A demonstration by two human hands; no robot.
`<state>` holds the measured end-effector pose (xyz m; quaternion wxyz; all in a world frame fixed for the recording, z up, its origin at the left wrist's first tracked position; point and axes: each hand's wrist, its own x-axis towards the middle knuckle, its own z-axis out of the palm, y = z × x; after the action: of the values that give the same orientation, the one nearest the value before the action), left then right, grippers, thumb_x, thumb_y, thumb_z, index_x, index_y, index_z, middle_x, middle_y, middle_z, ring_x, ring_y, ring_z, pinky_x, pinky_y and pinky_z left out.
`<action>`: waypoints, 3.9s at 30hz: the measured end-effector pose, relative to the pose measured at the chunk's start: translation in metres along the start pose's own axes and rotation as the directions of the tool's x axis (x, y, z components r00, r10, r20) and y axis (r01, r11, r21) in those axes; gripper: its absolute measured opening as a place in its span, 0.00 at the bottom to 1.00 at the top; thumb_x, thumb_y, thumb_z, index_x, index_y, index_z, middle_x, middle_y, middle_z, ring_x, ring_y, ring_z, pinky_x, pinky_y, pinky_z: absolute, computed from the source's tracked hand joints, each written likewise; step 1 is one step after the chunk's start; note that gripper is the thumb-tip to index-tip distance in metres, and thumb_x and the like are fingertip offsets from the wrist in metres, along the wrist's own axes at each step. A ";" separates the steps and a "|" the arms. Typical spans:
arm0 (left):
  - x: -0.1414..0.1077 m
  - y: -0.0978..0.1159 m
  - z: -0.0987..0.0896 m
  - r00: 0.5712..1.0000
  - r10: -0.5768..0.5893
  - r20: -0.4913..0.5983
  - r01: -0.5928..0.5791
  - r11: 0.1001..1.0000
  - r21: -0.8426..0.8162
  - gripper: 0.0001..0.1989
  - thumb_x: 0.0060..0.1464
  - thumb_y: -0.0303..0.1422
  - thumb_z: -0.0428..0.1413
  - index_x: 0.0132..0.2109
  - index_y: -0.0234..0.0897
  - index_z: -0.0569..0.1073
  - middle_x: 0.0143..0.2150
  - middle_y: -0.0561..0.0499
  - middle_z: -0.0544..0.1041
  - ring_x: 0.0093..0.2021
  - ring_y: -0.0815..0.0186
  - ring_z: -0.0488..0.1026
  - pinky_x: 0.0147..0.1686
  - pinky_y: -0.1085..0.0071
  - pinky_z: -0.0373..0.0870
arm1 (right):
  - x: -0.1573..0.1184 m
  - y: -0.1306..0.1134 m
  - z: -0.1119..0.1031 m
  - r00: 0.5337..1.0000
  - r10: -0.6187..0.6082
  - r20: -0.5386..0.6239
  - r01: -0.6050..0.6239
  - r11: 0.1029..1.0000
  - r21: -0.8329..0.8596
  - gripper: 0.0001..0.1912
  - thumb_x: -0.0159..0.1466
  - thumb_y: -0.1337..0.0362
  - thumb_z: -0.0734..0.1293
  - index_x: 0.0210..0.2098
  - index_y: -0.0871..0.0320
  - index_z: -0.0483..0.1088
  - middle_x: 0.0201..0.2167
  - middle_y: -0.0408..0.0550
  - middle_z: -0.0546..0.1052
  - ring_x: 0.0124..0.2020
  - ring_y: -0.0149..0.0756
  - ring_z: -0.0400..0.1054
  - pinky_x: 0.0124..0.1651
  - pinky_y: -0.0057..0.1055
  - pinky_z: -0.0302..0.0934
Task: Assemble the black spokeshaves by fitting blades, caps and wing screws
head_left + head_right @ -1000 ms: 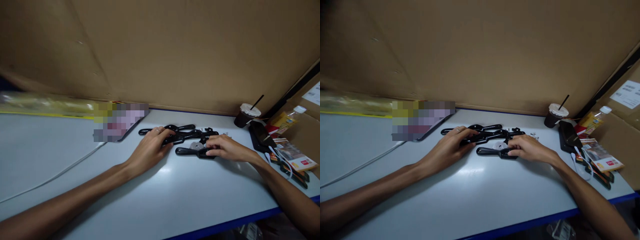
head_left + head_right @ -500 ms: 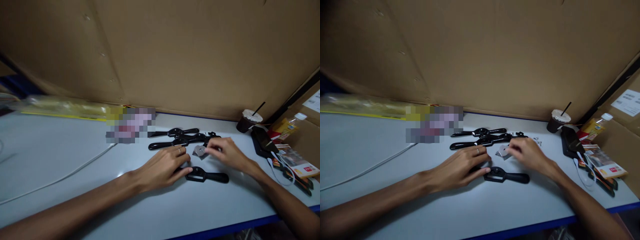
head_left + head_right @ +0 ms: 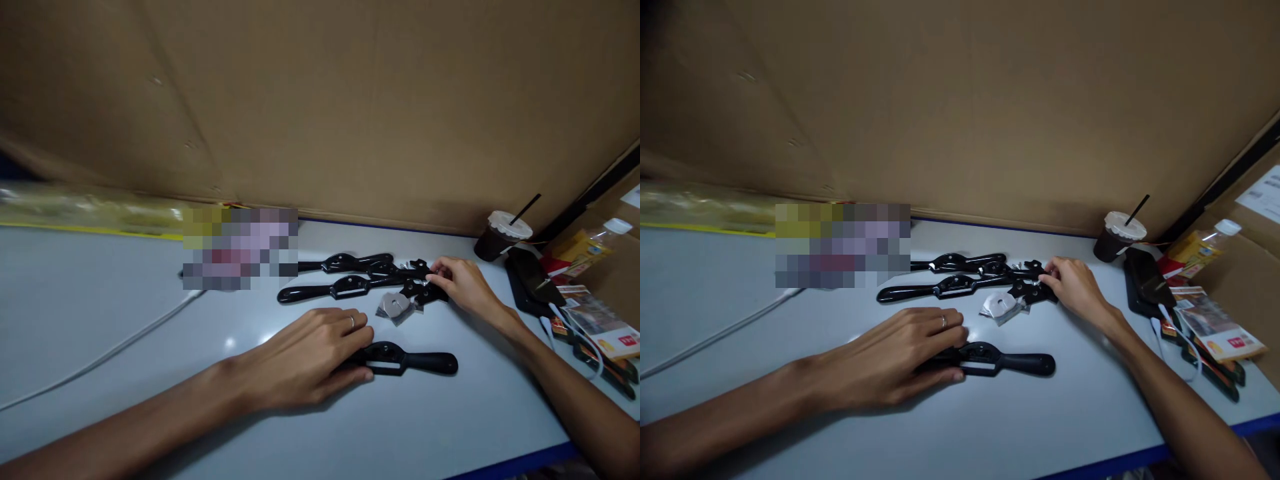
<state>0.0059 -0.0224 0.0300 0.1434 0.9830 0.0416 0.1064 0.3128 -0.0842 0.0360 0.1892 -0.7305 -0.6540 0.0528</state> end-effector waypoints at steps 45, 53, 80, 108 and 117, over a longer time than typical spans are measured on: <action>0.000 0.002 0.000 1.000 -0.003 -0.007 0.003 1.000 0.015 0.07 0.67 0.35 0.53 0.39 0.39 0.67 0.35 0.52 0.72 0.31 0.63 0.67 0.29 0.67 0.57 | -0.006 -0.011 -0.005 0.985 -0.168 0.025 0.168 0.986 -0.009 0.06 0.66 0.71 0.68 0.41 0.55 0.74 0.36 0.46 0.76 0.37 0.38 0.70 0.41 0.34 0.61; -0.001 0.000 0.002 1.000 -0.013 -0.003 0.013 1.000 0.015 0.08 0.67 0.36 0.53 0.39 0.39 0.67 0.35 0.52 0.71 0.31 0.63 0.67 0.30 0.67 0.57 | -0.010 -0.027 0.004 0.986 -0.168 -0.013 0.167 0.985 -0.031 0.10 0.68 0.67 0.69 0.49 0.55 0.77 0.39 0.49 0.76 0.42 0.42 0.70 0.46 0.38 0.61; 0.000 0.001 0.000 1.000 0.001 -0.016 -0.001 1.000 0.021 0.07 0.66 0.35 0.54 0.39 0.39 0.67 0.34 0.52 0.71 0.31 0.63 0.66 0.29 0.67 0.57 | -0.009 -0.031 -0.006 0.991 -0.131 -0.032 0.135 0.975 0.179 0.07 0.64 0.67 0.69 0.29 0.56 0.70 0.27 0.42 0.72 0.29 0.34 0.64 0.35 0.32 0.54; 0.000 0.002 0.002 0.997 0.056 -0.062 -0.046 0.989 0.142 0.11 0.68 0.39 0.53 0.40 0.37 0.68 0.34 0.51 0.73 0.31 0.63 0.70 0.30 0.66 0.62 | -0.052 -0.094 0.008 0.948 -0.250 0.200 0.147 0.895 0.420 0.12 0.63 0.74 0.70 0.26 0.56 0.66 0.24 0.38 0.70 0.26 0.29 0.61 0.33 0.29 0.54; 0.000 0.003 0.000 0.999 0.001 -0.038 0.001 0.997 0.072 0.09 0.68 0.38 0.53 0.40 0.38 0.68 0.35 0.51 0.72 0.30 0.64 0.68 0.29 0.66 0.61 | -0.037 -0.075 -0.003 0.972 -0.232 0.024 0.209 0.912 0.353 0.11 0.67 0.66 0.67 0.28 0.56 0.71 0.26 0.40 0.74 0.27 0.30 0.64 0.35 0.31 0.57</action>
<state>0.0062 -0.0252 0.0310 0.1073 0.9854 0.0482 0.1233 0.2386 -0.1155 0.0579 0.2987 -0.6050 -0.7183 0.1697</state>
